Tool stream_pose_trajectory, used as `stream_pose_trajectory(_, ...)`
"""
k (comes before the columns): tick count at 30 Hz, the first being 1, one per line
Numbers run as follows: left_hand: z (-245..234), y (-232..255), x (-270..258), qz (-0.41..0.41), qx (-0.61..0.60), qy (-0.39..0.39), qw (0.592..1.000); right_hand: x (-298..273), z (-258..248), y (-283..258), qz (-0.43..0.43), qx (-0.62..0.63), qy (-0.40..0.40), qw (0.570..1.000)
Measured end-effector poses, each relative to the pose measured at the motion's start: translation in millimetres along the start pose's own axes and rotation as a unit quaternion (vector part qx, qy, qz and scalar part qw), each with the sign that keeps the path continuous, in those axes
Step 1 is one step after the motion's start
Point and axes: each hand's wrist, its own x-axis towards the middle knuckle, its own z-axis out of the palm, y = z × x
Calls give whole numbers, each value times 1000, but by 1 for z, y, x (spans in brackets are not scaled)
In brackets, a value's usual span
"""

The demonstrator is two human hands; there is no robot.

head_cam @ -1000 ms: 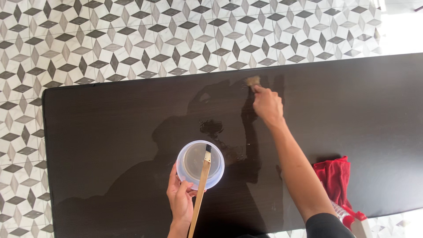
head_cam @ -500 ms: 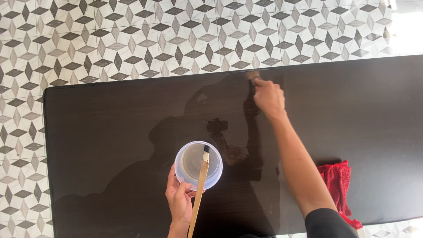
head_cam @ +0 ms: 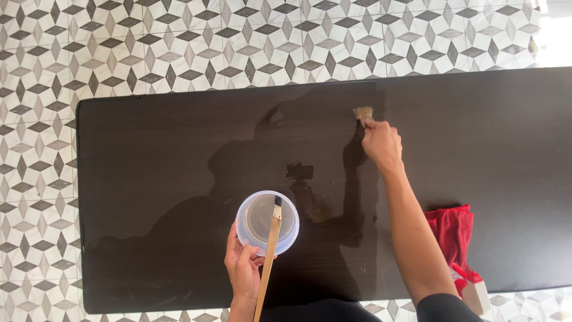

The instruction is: The person scrubs a dark tabletop with a brush dipped in liquid from a small container, then wipes the surface with a red cloth and sprays it with a cleaning solution. The person handles a brush, a container, a cloth, and a spray bottle during the cleaning process.

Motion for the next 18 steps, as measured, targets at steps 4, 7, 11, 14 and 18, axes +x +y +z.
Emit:
stream_pose_trajectory(4,-16,-3,-6,-2,2,-3,1000,-50,2,12,-6,-17,-12,1000)
stream_pose_trajectory(7,-33,-1,-14,-5,23,-15,1000,-101,4,20,9,-31,-26,999)
stream_pose_trajectory(11,-65,-1,-30,-4,30,-51,998,-181,15,36,9,-33,-7,999)
stream_pose_trajectory(14,-98,-9,-42,1,22,-95,995,-238,18,60,31,-39,-1,999)
stream_pose_trajectory(18,-151,-23,-57,-13,45,-96,994,-321,22,96,94,-21,7,995)
